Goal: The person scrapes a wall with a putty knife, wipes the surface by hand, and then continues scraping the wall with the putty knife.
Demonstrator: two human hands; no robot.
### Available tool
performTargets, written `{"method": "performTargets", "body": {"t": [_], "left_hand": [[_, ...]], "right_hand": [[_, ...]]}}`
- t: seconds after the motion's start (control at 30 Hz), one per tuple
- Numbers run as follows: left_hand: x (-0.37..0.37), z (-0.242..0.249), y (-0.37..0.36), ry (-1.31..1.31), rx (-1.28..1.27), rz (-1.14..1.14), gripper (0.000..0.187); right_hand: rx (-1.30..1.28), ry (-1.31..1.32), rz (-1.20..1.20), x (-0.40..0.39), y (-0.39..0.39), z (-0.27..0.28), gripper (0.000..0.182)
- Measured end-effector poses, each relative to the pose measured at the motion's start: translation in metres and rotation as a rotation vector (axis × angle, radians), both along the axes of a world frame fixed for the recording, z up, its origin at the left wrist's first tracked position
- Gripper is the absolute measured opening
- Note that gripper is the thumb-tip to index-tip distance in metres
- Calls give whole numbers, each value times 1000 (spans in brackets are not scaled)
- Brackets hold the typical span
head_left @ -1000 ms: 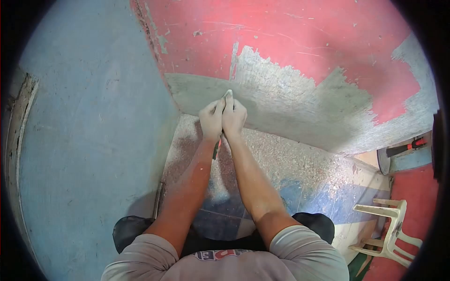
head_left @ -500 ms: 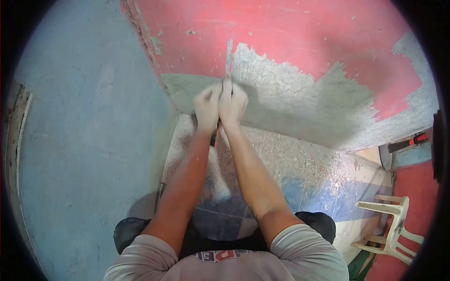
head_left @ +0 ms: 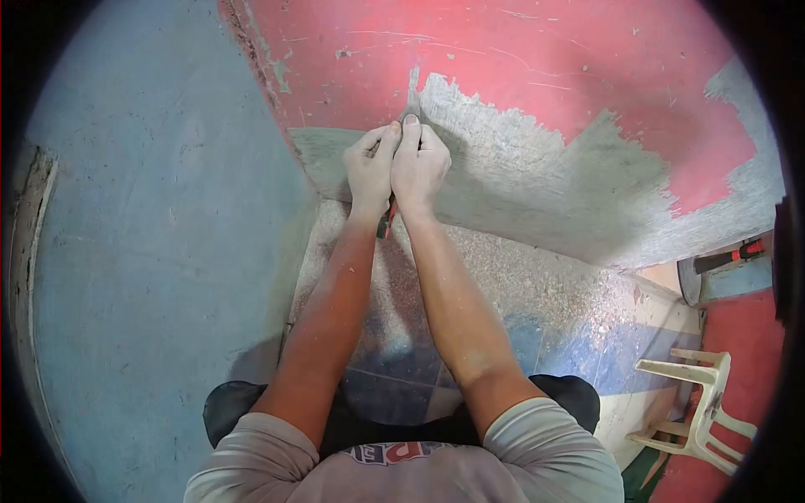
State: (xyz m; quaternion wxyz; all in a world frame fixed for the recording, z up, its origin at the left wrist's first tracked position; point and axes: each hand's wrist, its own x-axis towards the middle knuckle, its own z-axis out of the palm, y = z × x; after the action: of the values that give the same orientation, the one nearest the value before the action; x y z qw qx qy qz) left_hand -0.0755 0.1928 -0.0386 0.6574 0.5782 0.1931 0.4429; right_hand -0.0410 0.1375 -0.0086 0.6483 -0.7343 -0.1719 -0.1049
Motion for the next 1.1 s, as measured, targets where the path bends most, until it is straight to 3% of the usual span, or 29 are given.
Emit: {"method": "performTargets", "body": {"t": [0.07,0.13,0.27,0.43,0.67,0.7,0.87,0.97,1.1], "left_hand": [[0,1,2,15,30,6,22],[-6,-34,2,98,134,13,22],[-9,-51,-9,124,30,44,22],[-10,-12,-10,76,-28,5,21],[-15,-62,-12,114,-27,33,20],[-17,-63,-13,136,-18,34,20],[-15,-71,-11,69,-85,-1,19],[-18,-42,-15,84,-31,2,20],[-13,-54,-11,70,-36,-6,21]], "right_hand": [[19,11,-4,1,2,1,45],[7,40,-44,-1,2,-38,46],[1,33,-12,-1,-3,-65,47],[-39,132,23,-3,-5,-17,43],[-62,115,4,-10,-6,-67,43],[-87,206,20,-14,-10,-67,45],[-55,166,17,-12,-7,-72,44],[-73,162,40,-9,-8,-58,45],[-38,144,25,-7,-6,-59,45]]}}
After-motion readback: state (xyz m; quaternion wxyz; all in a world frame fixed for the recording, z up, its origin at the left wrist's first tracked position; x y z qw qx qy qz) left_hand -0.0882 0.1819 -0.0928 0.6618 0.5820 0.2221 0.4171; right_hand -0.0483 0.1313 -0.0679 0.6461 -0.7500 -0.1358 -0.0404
